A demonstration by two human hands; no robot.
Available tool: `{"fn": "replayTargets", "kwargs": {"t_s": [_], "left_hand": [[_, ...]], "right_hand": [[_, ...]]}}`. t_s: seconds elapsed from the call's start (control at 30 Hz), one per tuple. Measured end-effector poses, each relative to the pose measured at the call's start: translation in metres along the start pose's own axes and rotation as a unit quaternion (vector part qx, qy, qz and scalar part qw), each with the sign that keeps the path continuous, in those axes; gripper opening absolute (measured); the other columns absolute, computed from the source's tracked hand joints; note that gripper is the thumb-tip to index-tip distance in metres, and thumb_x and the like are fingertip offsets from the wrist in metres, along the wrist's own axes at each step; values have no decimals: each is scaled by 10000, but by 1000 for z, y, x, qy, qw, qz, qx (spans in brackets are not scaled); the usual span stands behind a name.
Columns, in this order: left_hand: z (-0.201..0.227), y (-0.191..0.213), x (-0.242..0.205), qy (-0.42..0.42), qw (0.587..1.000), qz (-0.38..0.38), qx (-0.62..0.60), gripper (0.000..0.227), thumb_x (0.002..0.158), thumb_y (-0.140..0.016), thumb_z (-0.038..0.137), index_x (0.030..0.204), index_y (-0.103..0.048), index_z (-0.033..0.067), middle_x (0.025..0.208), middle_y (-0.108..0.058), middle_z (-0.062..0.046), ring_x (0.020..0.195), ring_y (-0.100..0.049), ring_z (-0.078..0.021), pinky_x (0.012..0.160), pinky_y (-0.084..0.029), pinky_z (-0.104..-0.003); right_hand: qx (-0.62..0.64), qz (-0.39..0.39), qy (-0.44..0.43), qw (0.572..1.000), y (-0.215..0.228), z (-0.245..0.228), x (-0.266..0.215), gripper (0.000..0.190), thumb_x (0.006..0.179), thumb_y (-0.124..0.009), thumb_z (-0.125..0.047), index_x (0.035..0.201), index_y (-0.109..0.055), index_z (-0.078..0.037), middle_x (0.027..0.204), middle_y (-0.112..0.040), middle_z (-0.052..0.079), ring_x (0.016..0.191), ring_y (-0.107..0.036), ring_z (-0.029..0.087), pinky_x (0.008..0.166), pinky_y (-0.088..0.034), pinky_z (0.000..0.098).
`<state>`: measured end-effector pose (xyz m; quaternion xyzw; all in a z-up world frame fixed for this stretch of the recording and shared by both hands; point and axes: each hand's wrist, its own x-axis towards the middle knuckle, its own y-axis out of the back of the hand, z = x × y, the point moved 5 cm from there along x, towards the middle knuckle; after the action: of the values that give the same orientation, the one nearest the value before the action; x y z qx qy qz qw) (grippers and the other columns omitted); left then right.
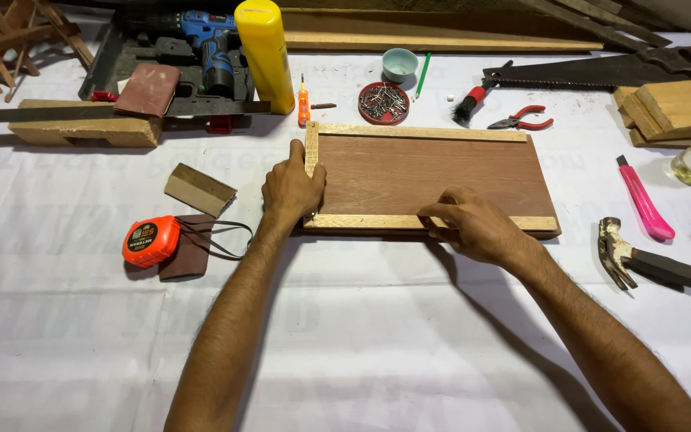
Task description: Measure and assemble wooden pieces to create a frame or structure.
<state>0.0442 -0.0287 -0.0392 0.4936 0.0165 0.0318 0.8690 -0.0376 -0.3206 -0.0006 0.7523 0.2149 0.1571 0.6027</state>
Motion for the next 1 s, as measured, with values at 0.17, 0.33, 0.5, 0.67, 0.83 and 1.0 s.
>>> {"fn": "replayTargets", "kwargs": {"t_s": [0.17, 0.33, 0.5, 0.67, 0.83, 1.0], "left_hand": [[2, 2, -2, 0, 1000, 2, -15, 405, 1006, -560, 353, 1277, -417, 88, 864, -720, -153, 804, -740, -312, 720, -608, -513], [0, -1, -2, 0, 1000, 7, -23, 380, 998, -563, 343, 1254, -434, 93, 867, -725, -149, 798, -744, -312, 715, -604, -515], [2, 3, -3, 2, 1000, 10, -14, 392, 998, -572, 353, 1250, -435, 85, 875, -722, -163, 812, -739, -323, 722, -599, -525], [3, 5, -4, 2, 1000, 3, -18, 400, 1001, -561, 347, 1264, -426, 77, 882, -718, -168, 815, -744, -322, 721, -614, -511], [1, 4, -3, -3, 1000, 6, -16, 401, 1003, -570, 347, 1261, -426, 75, 881, -717, -170, 815, -741, -322, 721, -607, -512], [-2, 11, -6, 27, 995, -19, -89, 470, 981, -596, 448, 1244, -479, 76, 794, -703, -119, 735, -753, -271, 692, -632, -462]], "right_hand": [[-17, 11, 18, 1000, 0, 0, -1, 311, 912, -728, -296, 1198, -738, -172, 1001, -690, 73, 942, -649, 214, 776, -587, 393], [-65, 20, 59, 996, -5, -3, -4, 315, 929, -708, -309, 1213, -728, -174, 986, -712, 70, 914, -676, 202, 759, -612, 382], [-87, 28, 88, 992, -3, -6, -2, 318, 935, -698, -298, 1225, -717, -171, 995, -712, 75, 934, -680, 210, 765, -623, 380], [-56, 11, 58, 997, 1, -6, 0, 321, 915, -711, -290, 1218, -717, -185, 1002, -712, 56, 955, -672, 205, 765, -617, 381], [-40, -6, 31, 999, 2, -4, 0, 310, 923, -711, -291, 1218, -714, -195, 991, -697, 49, 937, -670, 196, 761, -615, 377], [-44, -30, 31, 998, -3, 5, 5, 369, 930, -689, -318, 1285, -692, -216, 973, -698, 37, 915, -681, 184, 776, -617, 367]]}}
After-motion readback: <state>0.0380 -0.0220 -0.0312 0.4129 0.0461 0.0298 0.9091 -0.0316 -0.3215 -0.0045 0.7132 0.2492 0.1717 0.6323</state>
